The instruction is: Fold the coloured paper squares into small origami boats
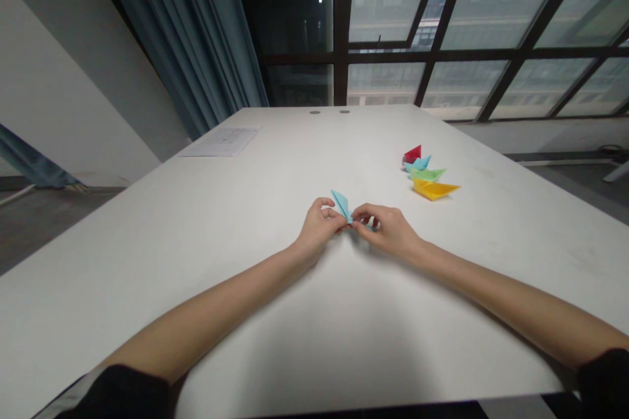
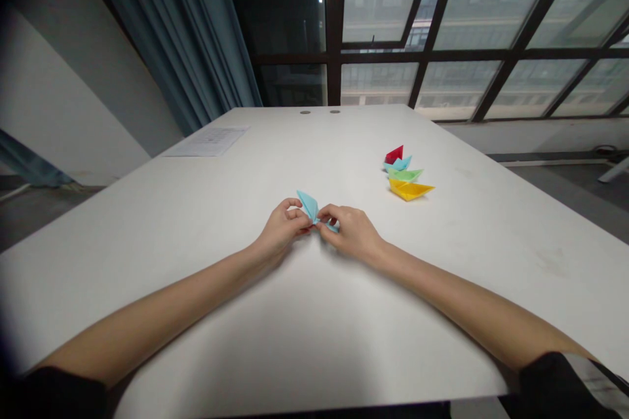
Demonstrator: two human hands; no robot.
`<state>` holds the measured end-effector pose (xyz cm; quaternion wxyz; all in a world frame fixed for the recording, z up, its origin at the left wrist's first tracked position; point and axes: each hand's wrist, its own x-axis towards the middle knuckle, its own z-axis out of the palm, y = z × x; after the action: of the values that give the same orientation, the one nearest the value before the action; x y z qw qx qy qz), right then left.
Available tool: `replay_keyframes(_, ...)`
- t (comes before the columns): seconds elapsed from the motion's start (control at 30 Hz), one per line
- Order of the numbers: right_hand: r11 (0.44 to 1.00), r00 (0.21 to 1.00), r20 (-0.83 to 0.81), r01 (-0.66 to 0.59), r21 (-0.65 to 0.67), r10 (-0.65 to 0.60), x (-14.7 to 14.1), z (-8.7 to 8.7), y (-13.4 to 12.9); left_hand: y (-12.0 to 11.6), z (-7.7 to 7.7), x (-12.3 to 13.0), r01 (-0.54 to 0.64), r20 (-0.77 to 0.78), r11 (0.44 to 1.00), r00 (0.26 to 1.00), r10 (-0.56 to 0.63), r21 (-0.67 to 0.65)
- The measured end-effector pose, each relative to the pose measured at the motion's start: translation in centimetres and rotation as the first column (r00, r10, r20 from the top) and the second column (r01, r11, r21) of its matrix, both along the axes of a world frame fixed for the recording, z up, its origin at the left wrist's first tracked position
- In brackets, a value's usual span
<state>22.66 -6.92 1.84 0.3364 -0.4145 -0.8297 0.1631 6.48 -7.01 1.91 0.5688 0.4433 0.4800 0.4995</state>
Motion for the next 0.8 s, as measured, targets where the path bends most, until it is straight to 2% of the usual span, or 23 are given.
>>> replay_keyframes(0.23,0.999,0.999,-0.019,0.030,-0.030,-0.030,0.1,0.5,0.0,-0.1,0.1,0.0,-0.003,-0.093,0.999,0.996,0.006,0.039)
replay_keyframes(0.4,0.998,0.999,0.025,0.039,0.049,-0.040,0.7,0.0,0.5,0.2,-0.2,-0.2,-0.020,-0.102,0.994,0.994,0.031,0.105)
replay_keyframes(0.6,0.991,0.997,0.056,0.051,0.126,-0.058,1.1,0.0,0.9,0.7,-0.1,-0.6,-0.033,-0.192,0.974,0.978,0.077,0.226)
replay_keyframes(0.67,0.989,0.997,0.066,0.031,0.142,-0.041,0.9,0.1,0.8,0.7,0.0,-0.4,-0.023,-0.210,0.980,0.975,0.066,0.199)
replay_keyframes(0.8,0.987,0.994,0.113,-0.027,0.156,0.010,0.5,-0.1,0.4,0.3,0.2,0.2,0.028,-0.212,0.999,0.977,-0.020,0.035)
